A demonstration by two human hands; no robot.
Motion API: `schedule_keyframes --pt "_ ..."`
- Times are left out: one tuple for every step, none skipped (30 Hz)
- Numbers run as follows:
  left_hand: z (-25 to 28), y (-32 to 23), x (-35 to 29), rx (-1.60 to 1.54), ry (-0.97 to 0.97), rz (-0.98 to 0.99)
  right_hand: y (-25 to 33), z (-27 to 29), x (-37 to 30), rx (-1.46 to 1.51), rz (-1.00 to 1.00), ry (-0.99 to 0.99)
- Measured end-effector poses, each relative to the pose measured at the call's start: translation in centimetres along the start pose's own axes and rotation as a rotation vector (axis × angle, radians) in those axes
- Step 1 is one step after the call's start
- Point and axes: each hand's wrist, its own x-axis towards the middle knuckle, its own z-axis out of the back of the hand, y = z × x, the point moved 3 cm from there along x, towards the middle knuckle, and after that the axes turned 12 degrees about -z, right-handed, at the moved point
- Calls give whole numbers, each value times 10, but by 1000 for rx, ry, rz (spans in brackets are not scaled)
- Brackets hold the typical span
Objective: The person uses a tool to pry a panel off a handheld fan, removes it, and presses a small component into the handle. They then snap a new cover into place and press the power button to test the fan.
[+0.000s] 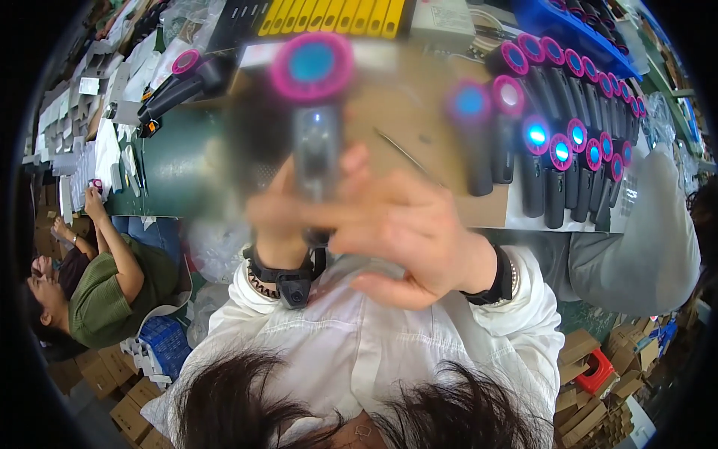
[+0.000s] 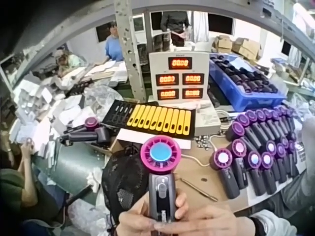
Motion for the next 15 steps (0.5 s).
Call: schedule_keyframes --pt "0 -1 1 6 6 0 3 -1 -2 9 17 27" --pt "1 0 1 -37 29 9 7 -1 -4 16 34 54" --pt "1 2 3 -80 54 19 11 -1 -7 22 51 80" --pt "1 3 4 -126 81 32 13 0 -12 14 56 74" --pt "0 3 4 -123 92 35 14 3 -18 82 24 49" --pt "-1 2 3 -71 80 8 14 5 -22 150 -8 24" --pt "-1 1 3 -20 69 -19 13 7 -25 219 -39 0" --pt "-2 0 3 30 58 -48 13 7 -22 209 -32 -6" --pt "-2 1 3 32 69 -45 13 7 -17 128 -81 -54" --pt "-2 2 4 59 77 -61 13 7 -11 48 -128 -103" --pt "-1 2 5 86 84 -79 13 8 -8 -31 -175 -151" --pt "0 2 5 113 90 -97 14 8 -8 -37 -169 -155" --pt "0 3 6 115 99 -98 11 7 -10 2 -249 -179" --pt "1 3 5 205 121 -150 9 6 -13 45 -330 -201" --pt "1 3 5 295 141 -201 7 5 -14 87 -412 -223"
